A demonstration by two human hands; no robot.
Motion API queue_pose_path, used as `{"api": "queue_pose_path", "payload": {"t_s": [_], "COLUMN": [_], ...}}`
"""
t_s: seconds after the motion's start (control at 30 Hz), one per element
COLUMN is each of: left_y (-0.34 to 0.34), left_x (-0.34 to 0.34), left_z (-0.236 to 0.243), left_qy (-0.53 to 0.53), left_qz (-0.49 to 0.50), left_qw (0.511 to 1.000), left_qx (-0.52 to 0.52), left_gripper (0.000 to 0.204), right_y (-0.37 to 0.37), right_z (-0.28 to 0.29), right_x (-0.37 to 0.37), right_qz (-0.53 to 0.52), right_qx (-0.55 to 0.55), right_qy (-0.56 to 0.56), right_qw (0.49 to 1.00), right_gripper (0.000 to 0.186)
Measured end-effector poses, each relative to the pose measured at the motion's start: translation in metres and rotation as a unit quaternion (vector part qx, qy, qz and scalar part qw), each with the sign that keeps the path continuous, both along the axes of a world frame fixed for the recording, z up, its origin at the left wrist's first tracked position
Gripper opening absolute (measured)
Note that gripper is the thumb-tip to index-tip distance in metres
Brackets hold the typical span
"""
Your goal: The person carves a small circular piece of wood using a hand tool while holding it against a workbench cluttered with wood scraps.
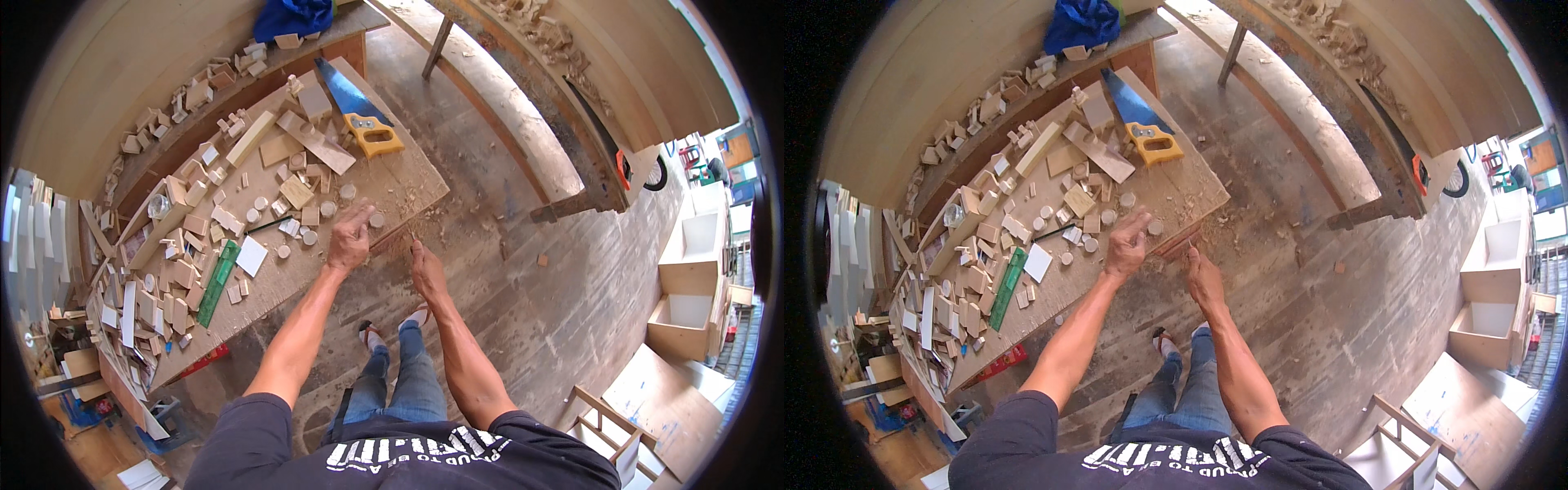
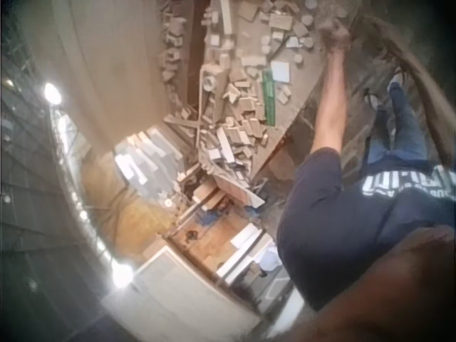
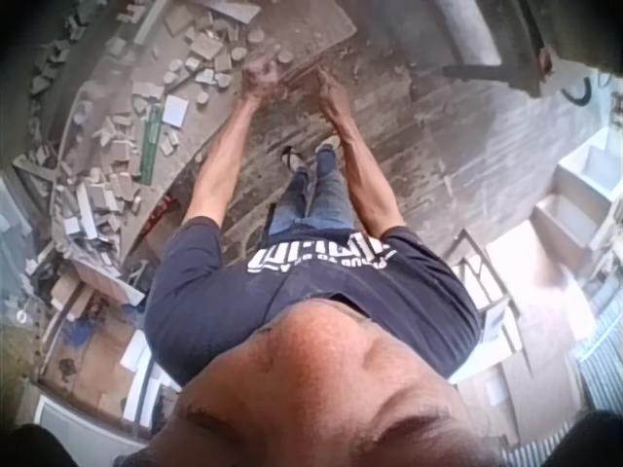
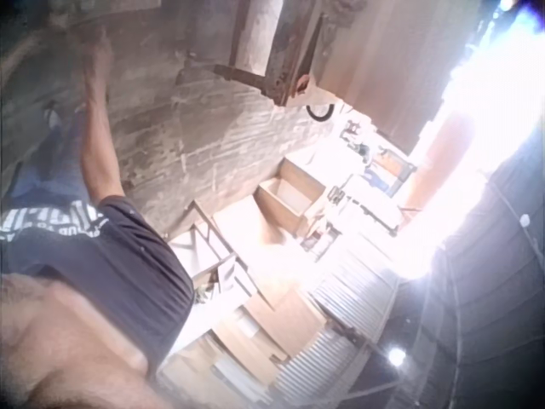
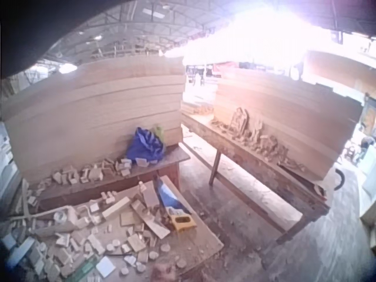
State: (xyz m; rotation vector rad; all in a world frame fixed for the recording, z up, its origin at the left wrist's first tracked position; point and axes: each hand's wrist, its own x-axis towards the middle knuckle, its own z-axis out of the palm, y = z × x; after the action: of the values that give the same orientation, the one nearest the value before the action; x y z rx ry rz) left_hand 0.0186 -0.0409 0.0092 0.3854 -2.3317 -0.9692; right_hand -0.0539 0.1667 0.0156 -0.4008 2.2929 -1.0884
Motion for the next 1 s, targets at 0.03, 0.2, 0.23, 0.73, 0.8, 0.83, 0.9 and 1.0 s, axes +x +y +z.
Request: {"api": "queue_pose_path", "payload": {"t_s": [0.03, 0.2, 0.23, 0.73, 0.8, 0.83, 0.9, 1.0], "left_y": [0.001, 0.028, 0.029, 0.015, 0.015, 0.014, 0.013, 0.012], "left_x": [0.001, -0.007, -0.007, -0.001, 0.000, 0.000, 0.000, -0.001], "left_z": [-0.002, 0.012, 0.012, -0.008, -0.007, -0.007, -0.007, -0.009], "left_qy": [-0.012, -0.071, -0.072, -0.033, -0.039, -0.044, -0.052, -0.053], "left_qz": [0.037, 0.092, 0.084, -0.023, -0.022, -0.023, -0.027, -0.031], "left_qw": [0.999, 0.991, 0.992, 0.999, 0.999, 0.998, 0.997, 0.997], "left_qx": [0.015, -0.071, -0.060, -0.016, -0.024, -0.034, -0.053, -0.051], "left_gripper": [0.034, 0.027, 0.025, 0.024, 0.024, 0.024, 0.024, 0.024], "right_y": [0.001, 0.001, -0.001, -0.040, -0.043, -0.043, -0.043, -0.044], "right_z": [0.000, 0.003, -0.002, -0.015, -0.014, -0.012, -0.008, -0.010], "right_x": [0.000, 0.005, 0.006, 0.006, 0.008, 0.008, 0.006, 0.009], "right_qz": [-0.006, 0.003, 0.002, 0.008, 0.007, 0.013, 0.025, 0.000], "right_qx": [-0.008, -0.014, -0.029, -0.099, -0.095, -0.083, -0.058, -0.092], "right_qy": [-0.005, -0.041, -0.040, -0.041, -0.035, -0.051, -0.082, -0.048], "right_qw": [1.000, 0.999, 0.999, 0.994, 0.995, 0.995, 0.995, 0.995], "right_gripper": [0.069, 0.067, 0.068, 0.067, 0.067, 0.066, 0.069, 0.069]}}
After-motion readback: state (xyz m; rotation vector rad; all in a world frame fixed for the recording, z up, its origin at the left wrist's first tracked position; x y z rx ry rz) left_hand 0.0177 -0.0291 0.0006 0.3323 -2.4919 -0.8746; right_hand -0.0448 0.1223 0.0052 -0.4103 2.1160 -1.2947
